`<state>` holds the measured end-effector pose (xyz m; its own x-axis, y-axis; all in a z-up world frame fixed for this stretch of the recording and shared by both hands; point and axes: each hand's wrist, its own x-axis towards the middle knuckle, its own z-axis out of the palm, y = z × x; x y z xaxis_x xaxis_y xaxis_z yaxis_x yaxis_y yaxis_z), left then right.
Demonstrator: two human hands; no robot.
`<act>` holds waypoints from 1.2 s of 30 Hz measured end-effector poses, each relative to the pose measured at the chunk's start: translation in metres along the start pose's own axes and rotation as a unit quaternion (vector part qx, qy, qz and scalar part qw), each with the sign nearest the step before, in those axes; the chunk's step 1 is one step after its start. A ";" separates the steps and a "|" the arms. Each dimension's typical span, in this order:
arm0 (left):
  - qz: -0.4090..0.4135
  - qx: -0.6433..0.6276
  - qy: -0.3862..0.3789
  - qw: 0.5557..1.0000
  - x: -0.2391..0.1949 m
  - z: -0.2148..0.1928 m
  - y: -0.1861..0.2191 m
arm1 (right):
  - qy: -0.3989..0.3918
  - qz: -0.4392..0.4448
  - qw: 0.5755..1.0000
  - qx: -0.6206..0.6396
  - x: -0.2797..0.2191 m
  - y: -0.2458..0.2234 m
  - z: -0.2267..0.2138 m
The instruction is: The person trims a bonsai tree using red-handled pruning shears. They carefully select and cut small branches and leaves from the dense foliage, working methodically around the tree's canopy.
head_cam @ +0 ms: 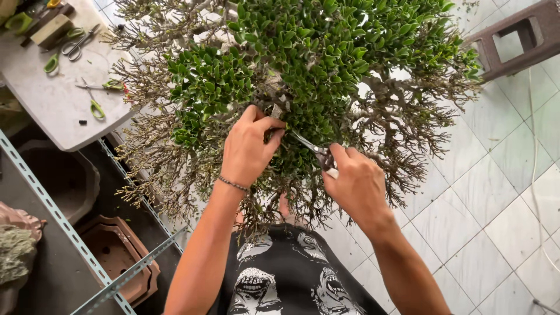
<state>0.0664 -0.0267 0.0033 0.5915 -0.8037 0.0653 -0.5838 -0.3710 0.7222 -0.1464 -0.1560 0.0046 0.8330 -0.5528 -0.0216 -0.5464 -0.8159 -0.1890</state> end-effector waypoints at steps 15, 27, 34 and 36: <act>0.007 -0.053 0.030 0.998 0.003 0.022 -0.018 | 0.013 -0.014 1.000 -0.021 0.017 -0.014 -0.012; 0.005 -0.074 0.039 0.996 0.004 0.024 -0.022 | 0.049 -0.032 0.996 -0.065 0.021 -0.002 -0.020; 0.014 -0.085 0.046 0.995 0.003 0.017 -0.015 | -0.018 0.030 0.990 0.138 0.007 0.000 -0.015; 0.038 -0.088 0.058 0.994 0.001 0.016 -0.016 | -0.009 0.108 0.962 0.249 0.001 0.000 -0.011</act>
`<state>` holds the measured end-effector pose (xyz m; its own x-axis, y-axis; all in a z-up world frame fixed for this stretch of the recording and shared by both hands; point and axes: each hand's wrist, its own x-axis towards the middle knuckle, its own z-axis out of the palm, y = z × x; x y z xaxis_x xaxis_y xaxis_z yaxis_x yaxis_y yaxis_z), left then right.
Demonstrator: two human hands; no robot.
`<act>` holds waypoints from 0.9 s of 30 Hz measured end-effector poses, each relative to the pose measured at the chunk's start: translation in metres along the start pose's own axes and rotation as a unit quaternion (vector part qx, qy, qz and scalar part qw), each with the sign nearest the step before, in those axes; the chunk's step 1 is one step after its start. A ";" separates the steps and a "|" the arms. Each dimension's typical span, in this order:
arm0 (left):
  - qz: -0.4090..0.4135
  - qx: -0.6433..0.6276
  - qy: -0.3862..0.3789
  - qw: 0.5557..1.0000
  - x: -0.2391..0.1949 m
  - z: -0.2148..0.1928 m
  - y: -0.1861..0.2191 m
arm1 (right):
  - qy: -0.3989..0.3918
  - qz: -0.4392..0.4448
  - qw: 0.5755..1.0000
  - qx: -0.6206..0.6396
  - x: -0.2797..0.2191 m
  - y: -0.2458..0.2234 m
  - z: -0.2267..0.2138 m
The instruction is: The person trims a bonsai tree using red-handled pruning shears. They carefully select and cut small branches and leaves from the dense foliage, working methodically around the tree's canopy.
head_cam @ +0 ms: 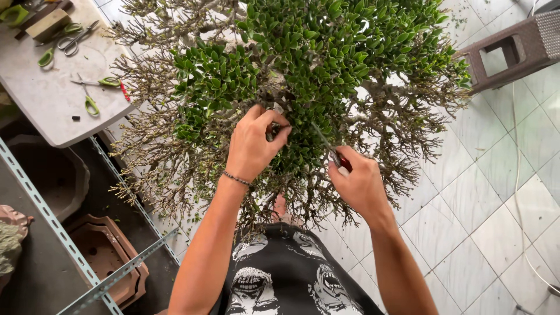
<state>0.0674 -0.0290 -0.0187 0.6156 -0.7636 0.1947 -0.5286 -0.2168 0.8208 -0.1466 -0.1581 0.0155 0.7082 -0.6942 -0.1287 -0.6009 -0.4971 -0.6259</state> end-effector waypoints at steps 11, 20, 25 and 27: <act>0.033 -0.081 0.227 0.970 -0.060 0.020 0.012 | -0.073 -0.057 0.984 -0.151 -0.049 0.010 0.011; -0.323 -0.388 -0.055 0.862 -0.138 0.029 0.031 | -0.049 0.027 0.981 -0.186 -0.071 0.009 0.015; -0.426 -0.569 -0.021 0.704 -0.101 0.026 0.055 | -0.176 0.104 0.965 -0.161 -0.086 -0.001 0.019; -0.446 -0.578 -0.010 0.683 -0.085 0.027 0.063 | -0.051 0.169 0.984 -0.031 -0.090 -0.011 0.016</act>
